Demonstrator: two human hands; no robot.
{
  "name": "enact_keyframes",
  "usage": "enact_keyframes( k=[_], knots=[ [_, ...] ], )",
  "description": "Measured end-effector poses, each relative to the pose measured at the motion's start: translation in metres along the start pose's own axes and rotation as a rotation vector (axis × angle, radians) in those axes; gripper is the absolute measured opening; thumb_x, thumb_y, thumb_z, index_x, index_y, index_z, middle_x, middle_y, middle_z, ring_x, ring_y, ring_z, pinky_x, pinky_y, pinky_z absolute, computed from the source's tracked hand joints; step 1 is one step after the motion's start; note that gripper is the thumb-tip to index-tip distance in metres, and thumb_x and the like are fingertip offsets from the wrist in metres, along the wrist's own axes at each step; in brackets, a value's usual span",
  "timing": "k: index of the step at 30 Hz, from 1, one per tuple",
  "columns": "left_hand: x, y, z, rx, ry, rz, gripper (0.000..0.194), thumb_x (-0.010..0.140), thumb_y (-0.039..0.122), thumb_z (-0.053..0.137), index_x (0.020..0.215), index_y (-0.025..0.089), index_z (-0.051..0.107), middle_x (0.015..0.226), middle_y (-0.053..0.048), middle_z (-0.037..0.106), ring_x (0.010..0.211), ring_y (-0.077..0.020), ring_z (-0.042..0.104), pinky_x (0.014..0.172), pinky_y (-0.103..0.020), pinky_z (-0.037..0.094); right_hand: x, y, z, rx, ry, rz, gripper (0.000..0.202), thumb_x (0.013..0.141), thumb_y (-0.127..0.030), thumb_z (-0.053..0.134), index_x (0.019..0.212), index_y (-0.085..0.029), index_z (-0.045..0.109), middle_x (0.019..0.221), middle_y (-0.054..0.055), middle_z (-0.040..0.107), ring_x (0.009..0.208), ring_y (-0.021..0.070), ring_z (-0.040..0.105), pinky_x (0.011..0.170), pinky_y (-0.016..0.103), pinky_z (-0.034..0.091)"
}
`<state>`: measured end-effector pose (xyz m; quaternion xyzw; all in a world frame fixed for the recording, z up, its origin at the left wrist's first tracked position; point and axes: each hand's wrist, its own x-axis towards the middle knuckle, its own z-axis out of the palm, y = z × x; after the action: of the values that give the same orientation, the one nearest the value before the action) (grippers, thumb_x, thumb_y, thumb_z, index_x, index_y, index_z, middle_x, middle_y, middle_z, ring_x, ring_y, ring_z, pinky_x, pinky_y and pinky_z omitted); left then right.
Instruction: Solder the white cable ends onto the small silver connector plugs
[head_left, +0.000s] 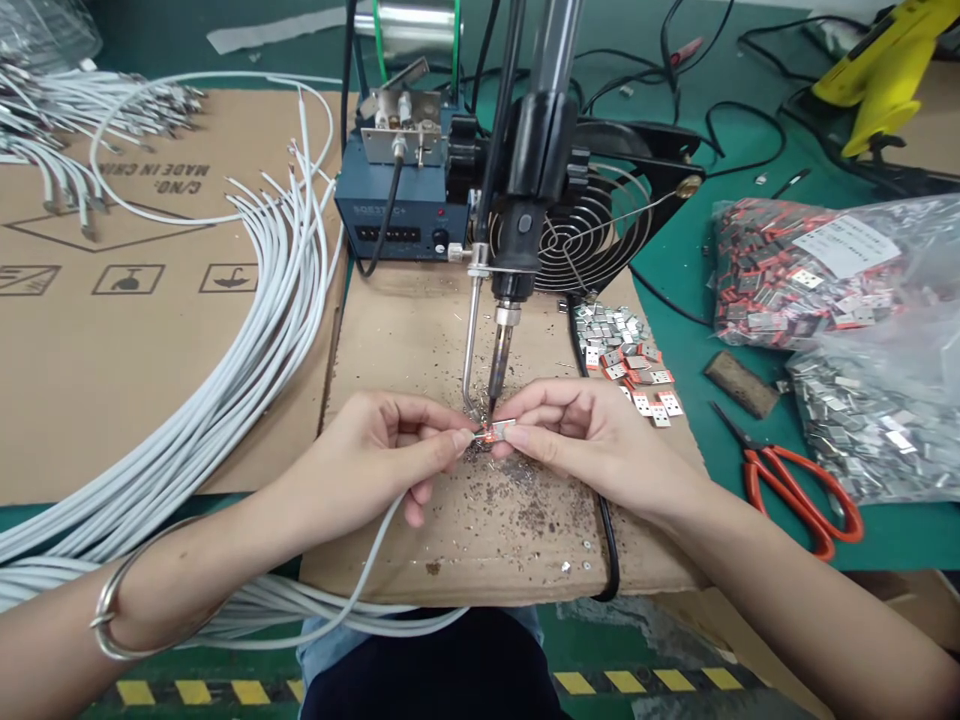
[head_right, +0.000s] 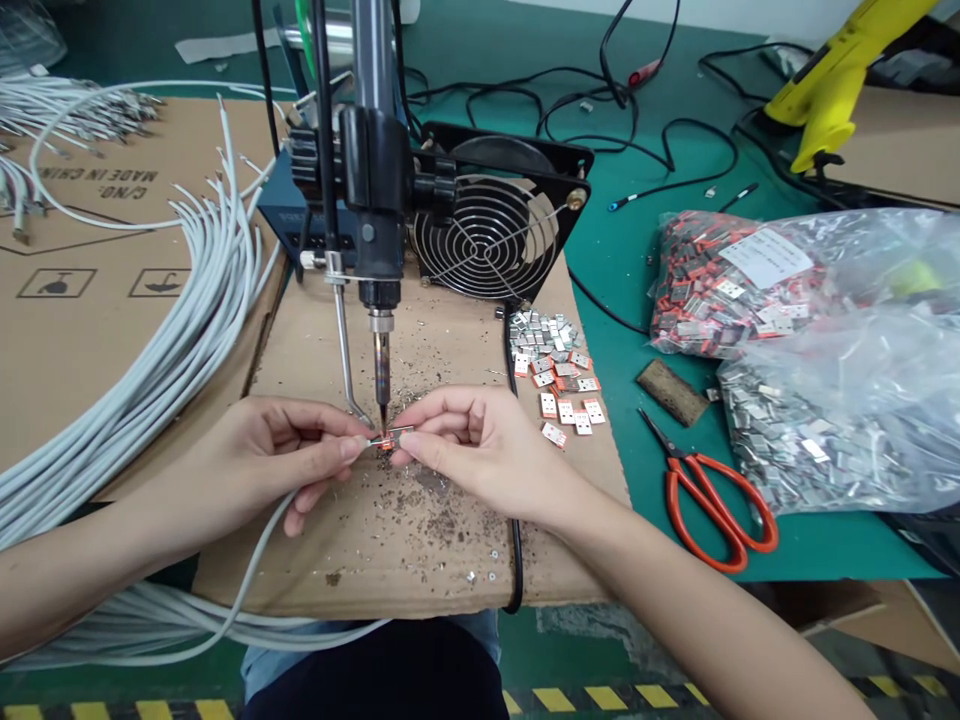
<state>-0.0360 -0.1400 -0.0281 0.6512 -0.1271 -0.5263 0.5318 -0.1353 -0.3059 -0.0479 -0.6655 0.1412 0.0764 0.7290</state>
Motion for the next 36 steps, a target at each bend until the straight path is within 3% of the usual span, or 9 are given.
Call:
enact_keyframes(
  k=[10,16,29,36],
  knots=[
    [0.0023,0.0003,0.0009,0.003,-0.004,0.008,0.009,0.077,0.014,0.06,0.073,0.01,0.067,0.043,0.007,0.054,0.031,-0.0022,0.048,0.033,-0.007,0.04,-0.0014,0.0005,-0.0006,0.04,-0.012,0.007,0.012,0.075,-0.024,0.068,0.082,-0.014,0.065,0.07,0.004,0.072,0.062,0.0103,0.064,0.055,0.019,0.047],
    [0.0034,-0.001,-0.0004,0.038,0.024,-0.042,0.009,0.077,0.016,0.061,0.073,0.01,0.066,0.041,0.006,0.053,0.029,-0.0027,0.048,0.033,-0.007,0.039,0.0004,0.0012,0.0023,-0.003,0.047,-0.015,0.014,0.07,-0.022,0.072,0.079,-0.015,0.064,0.069,0.005,0.071,0.062,0.0125,0.064,0.056,0.021,0.047],
    [0.0024,0.0009,0.0008,-0.026,-0.012,0.015,0.007,0.075,0.014,0.061,0.071,0.011,0.066,0.043,0.007,0.053,0.031,-0.0034,0.048,0.032,-0.008,0.042,-0.0015,0.0014,-0.0011,0.067,-0.007,0.002,0.014,0.073,-0.023,0.072,0.082,-0.015,0.066,0.072,0.004,0.072,0.064,0.011,0.065,0.058,0.02,0.049],
    [0.0014,0.0005,0.0005,0.015,0.028,-0.033,0.007,0.075,0.016,0.062,0.072,0.011,0.066,0.041,0.006,0.053,0.03,-0.0038,0.048,0.032,-0.008,0.039,-0.0001,0.001,-0.0001,0.021,0.008,-0.005,0.012,0.076,-0.025,0.068,0.082,-0.015,0.065,0.071,0.005,0.071,0.064,0.0117,0.065,0.057,0.021,0.048]
  ],
)
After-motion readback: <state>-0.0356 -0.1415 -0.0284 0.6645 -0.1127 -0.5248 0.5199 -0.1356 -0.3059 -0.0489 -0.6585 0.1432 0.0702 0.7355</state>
